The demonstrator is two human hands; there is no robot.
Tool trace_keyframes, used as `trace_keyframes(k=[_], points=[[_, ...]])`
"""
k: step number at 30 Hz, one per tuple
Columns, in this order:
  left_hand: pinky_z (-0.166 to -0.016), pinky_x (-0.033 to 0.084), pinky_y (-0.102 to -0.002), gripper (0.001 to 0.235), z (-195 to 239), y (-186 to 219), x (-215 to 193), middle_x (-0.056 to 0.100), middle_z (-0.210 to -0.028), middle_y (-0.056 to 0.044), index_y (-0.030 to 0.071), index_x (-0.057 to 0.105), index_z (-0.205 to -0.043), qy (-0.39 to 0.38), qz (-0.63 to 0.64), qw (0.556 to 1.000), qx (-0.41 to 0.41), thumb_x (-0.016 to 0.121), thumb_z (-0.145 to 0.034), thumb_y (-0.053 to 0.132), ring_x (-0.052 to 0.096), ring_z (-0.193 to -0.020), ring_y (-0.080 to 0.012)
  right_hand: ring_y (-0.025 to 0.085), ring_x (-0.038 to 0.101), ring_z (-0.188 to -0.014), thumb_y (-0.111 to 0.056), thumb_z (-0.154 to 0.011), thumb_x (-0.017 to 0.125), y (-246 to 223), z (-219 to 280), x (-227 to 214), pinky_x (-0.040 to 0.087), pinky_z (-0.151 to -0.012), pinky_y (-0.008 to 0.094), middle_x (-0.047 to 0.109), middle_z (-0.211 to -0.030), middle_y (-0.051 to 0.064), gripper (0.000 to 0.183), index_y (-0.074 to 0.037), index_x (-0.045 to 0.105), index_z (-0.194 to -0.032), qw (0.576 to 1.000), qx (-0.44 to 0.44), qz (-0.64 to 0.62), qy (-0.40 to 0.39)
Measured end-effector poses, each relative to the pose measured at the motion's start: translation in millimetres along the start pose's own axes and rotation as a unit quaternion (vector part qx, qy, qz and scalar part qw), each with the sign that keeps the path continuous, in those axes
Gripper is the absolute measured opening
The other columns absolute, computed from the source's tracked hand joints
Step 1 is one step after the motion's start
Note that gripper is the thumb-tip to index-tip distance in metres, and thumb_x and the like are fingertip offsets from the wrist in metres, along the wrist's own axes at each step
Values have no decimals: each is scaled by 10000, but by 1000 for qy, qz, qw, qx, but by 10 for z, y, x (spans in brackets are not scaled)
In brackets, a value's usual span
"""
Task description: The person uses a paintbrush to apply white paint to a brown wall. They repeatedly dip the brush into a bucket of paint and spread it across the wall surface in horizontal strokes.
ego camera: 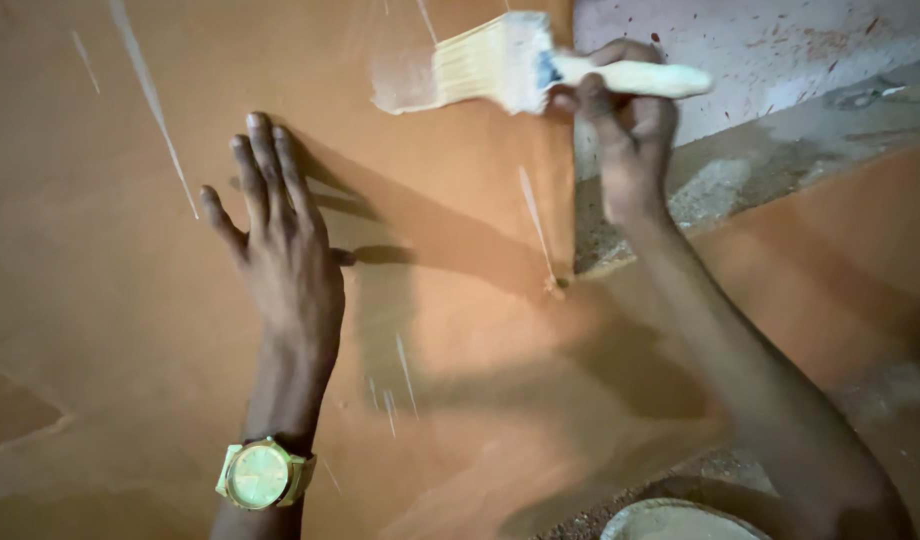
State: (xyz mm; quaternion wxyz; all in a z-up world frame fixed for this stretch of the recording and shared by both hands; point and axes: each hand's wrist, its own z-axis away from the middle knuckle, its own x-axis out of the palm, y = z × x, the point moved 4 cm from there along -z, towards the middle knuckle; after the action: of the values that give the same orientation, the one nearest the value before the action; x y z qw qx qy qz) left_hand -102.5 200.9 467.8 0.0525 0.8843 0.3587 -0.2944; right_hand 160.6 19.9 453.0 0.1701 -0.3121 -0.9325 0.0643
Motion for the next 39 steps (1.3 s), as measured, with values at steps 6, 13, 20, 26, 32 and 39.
trace_keyframes(k=[6,13,20,26,32,39], points=[[-1224,257,-556,1039,51,18,97,111,-1779,-136,3,186,-1708,69,-222,972,11,701,-806,-43,134,-1628,-288,292,643,-1264,30,-1106,659,-390,105,-58,586,-1096,416,633,-1309,176,214,-15,546,-1281,958,-191,214,1],[-1203,305,-539,1094,72,-69,115,84,-1745,-128,26,153,-1668,18,-74,997,13,717,-737,-92,112,-1605,-304,318,644,-1218,31,-893,835,-235,440,528,642,-914,360,625,-1300,154,346,-88,645,-1156,865,-300,384,-120],[-1216,264,-538,1180,152,-139,-66,106,-1736,-100,45,133,-1651,27,-62,998,15,858,-728,175,128,-1591,-270,327,651,-1230,-39,-870,846,-297,868,1379,651,-925,349,598,-1353,151,419,-134,632,-1218,893,-269,302,-196],[-1230,223,-556,1248,303,-284,-37,146,-1715,-134,24,170,-1624,43,28,999,-17,896,-653,318,153,-1581,-287,306,664,-1226,-4,-940,746,-361,877,1486,587,-991,353,629,-1314,107,307,-75,596,-1198,945,-235,147,-172],[-1219,256,-550,1247,319,-359,6,167,-1713,-126,45,206,-1621,45,26,999,-8,904,-629,336,189,-1579,-291,293,599,-1341,-67,-1097,632,80,702,1008,537,-1149,411,595,-1355,185,234,-18,512,-1291,992,-86,-68,-54],[-1211,272,-558,1264,311,-354,23,173,-1710,-132,40,219,-1624,45,16,999,-7,911,-615,357,208,-1569,-296,268,659,-1233,-167,-1089,673,154,594,51,587,-1017,365,635,-1348,193,279,-23,513,-1268,991,-83,86,65]])
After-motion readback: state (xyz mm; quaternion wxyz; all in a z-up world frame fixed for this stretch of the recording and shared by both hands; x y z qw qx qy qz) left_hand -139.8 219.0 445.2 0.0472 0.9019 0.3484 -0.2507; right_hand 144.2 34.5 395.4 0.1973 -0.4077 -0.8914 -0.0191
